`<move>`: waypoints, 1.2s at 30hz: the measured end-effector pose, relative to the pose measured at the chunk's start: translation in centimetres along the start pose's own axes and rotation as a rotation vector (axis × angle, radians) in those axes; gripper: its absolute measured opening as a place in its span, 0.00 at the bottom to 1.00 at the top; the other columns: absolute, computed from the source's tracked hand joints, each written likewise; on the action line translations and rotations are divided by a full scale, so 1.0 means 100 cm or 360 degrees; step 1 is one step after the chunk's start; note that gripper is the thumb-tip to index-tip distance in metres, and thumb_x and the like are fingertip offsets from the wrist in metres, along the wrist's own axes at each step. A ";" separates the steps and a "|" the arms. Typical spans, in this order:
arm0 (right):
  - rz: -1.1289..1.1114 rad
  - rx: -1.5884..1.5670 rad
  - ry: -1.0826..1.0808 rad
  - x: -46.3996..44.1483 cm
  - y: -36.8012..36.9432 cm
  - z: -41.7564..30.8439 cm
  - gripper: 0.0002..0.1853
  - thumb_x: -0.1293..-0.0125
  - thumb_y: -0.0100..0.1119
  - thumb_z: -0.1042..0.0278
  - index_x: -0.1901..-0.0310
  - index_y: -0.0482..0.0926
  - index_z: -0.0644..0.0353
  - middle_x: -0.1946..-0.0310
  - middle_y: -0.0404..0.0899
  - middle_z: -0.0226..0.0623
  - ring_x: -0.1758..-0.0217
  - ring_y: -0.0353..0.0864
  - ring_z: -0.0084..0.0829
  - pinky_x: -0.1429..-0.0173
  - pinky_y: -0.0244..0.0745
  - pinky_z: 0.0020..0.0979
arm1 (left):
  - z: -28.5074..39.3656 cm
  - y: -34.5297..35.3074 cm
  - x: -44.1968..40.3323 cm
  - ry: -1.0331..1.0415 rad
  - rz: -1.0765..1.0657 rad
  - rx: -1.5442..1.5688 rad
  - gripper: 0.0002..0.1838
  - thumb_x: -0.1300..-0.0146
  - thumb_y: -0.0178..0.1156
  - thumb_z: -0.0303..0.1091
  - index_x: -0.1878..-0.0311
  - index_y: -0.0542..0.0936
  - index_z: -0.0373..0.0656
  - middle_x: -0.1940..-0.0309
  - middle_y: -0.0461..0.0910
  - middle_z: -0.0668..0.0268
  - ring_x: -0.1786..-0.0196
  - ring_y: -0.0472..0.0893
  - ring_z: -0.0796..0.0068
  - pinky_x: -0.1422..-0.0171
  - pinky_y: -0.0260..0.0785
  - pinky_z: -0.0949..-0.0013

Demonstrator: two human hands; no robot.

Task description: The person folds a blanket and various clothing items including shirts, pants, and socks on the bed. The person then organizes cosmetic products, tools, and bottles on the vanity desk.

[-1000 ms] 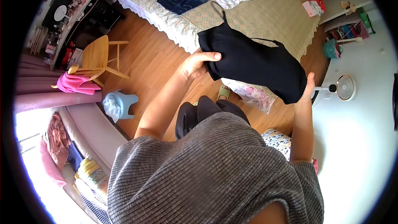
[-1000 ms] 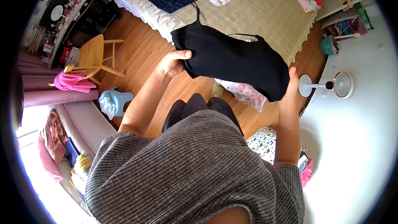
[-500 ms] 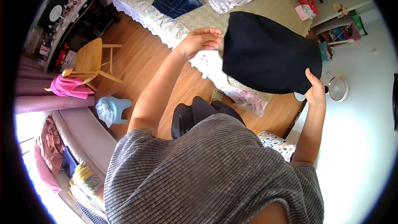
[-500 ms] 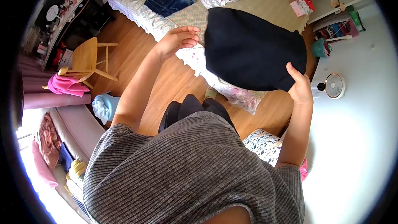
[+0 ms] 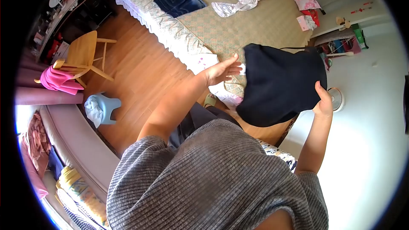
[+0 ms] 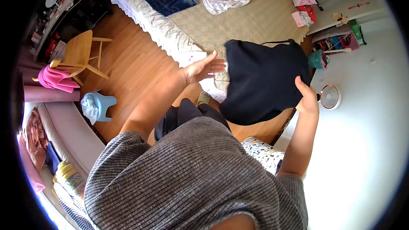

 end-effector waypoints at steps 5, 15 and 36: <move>0.0074 0.0068 0.0036 -0.001 -0.005 0.002 0.18 0.34 0.49 0.70 0.45 0.68 0.71 0.47 0.73 0.45 0.45 0.74 0.36 0.41 0.69 0.35 | 0.014 0.019 0.028 0.0285 -0.0097 0.0265 0.34 0.43 0.60 0.51 0.41 0.67 0.37 0.43 0.71 0.58 0.40 0.69 0.65 0.33 0.56 0.63; 0.0297 -0.0084 0.0019 -0.017 -0.013 0.021 0.21 0.34 0.50 0.67 0.43 0.65 0.71 0.45 0.70 0.47 0.42 0.71 0.39 0.39 0.66 0.37 | 0.033 -0.018 0.040 0.0547 0.0102 0.0392 0.27 0.37 0.54 0.48 0.43 0.69 0.35 0.46 0.73 0.59 0.42 0.71 0.68 0.36 0.59 0.68; 0.0124 -0.0172 0.0068 -0.011 -0.005 0.057 0.24 0.36 0.51 0.70 0.41 0.62 0.70 0.43 0.68 0.47 0.40 0.69 0.41 0.36 0.63 0.41 | 0.019 -0.038 0.054 0.0495 0.0609 -0.0217 0.24 0.38 0.55 0.46 0.40 0.68 0.47 0.47 0.70 0.68 0.44 0.67 0.74 0.40 0.56 0.65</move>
Point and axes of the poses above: each hand's wrist, its own x-axis away from the middle knuckle, its own y-axis out of the palm, z = x × y, the point moved 5 cm from there along -x, towards the middle knuckle
